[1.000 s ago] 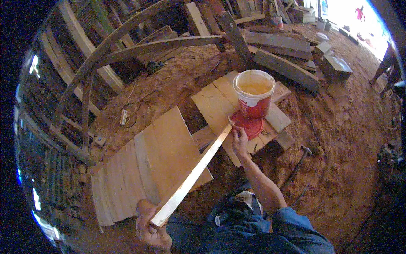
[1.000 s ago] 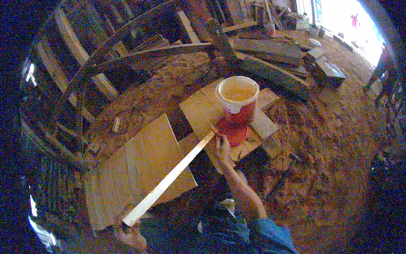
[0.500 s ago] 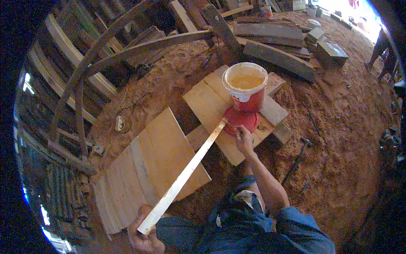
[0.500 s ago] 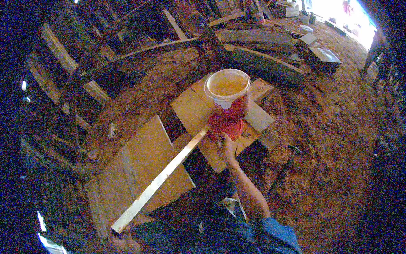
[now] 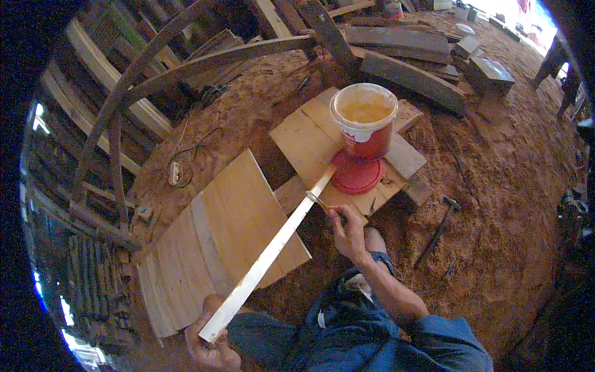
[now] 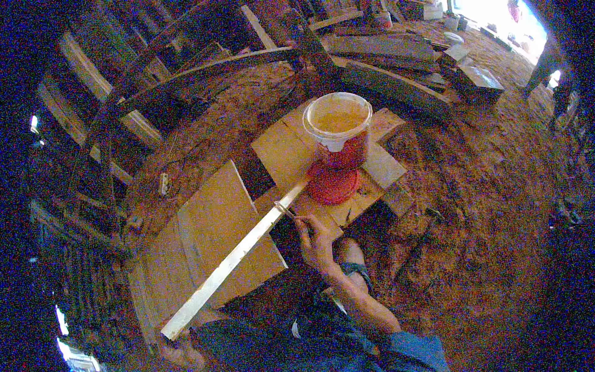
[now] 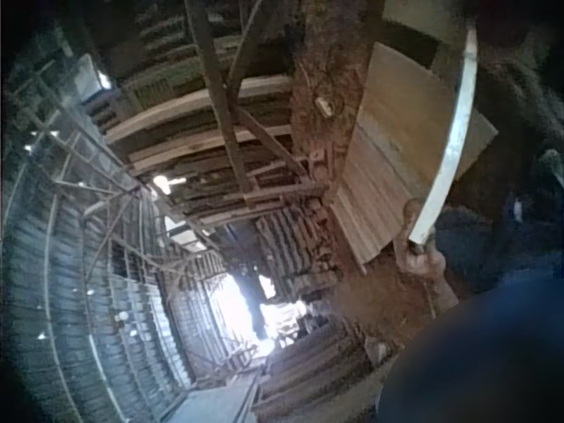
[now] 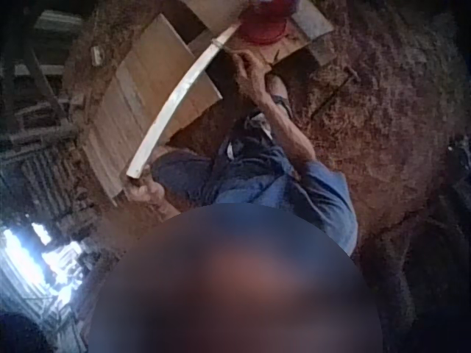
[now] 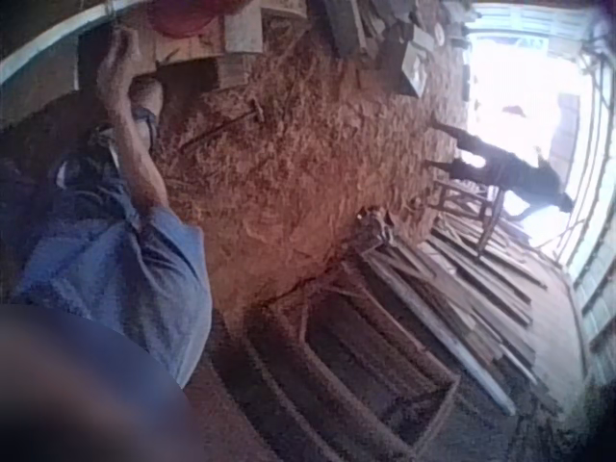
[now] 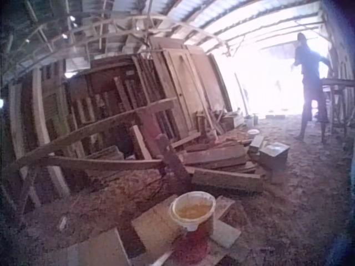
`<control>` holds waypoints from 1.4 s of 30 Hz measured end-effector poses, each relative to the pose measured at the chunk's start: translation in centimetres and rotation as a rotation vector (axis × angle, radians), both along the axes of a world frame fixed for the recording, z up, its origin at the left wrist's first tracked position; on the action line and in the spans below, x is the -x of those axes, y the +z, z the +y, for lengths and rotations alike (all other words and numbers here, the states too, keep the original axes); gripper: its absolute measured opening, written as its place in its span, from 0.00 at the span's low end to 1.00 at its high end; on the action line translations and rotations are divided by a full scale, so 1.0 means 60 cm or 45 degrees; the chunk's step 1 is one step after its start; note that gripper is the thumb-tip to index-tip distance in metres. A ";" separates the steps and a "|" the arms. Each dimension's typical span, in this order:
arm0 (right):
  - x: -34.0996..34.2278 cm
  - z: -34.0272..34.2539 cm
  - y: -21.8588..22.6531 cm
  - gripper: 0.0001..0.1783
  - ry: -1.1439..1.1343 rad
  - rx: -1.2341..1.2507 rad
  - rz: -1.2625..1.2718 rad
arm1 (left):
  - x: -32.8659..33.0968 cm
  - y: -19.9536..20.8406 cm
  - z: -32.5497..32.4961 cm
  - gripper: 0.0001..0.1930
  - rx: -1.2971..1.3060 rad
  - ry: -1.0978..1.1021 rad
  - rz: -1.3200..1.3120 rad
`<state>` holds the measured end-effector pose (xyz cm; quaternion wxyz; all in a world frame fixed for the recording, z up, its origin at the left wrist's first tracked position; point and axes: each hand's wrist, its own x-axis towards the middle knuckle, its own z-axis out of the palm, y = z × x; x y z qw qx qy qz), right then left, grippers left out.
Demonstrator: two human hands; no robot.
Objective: The person sits on the floor and applies a liquid finish to a long wooden plank using a brush. They repeatedly dip the brush into a bucket and coat the plank, then place it on a workbench.
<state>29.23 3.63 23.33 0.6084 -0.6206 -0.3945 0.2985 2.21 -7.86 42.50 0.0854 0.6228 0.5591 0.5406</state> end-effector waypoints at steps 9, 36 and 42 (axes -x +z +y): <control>0.066 -0.108 0.114 0.07 0.297 -0.111 -0.021 | 0.035 -0.012 0.004 0.24 -0.097 0.123 0.348; -0.086 0.116 -0.154 0.07 -0.266 0.040 -0.524 | 0.029 -0.023 0.006 0.37 -0.126 0.388 0.637; -0.140 0.157 -0.162 0.08 -0.275 0.079 -0.433 | 0.021 -0.023 0.016 0.34 -0.217 0.229 0.517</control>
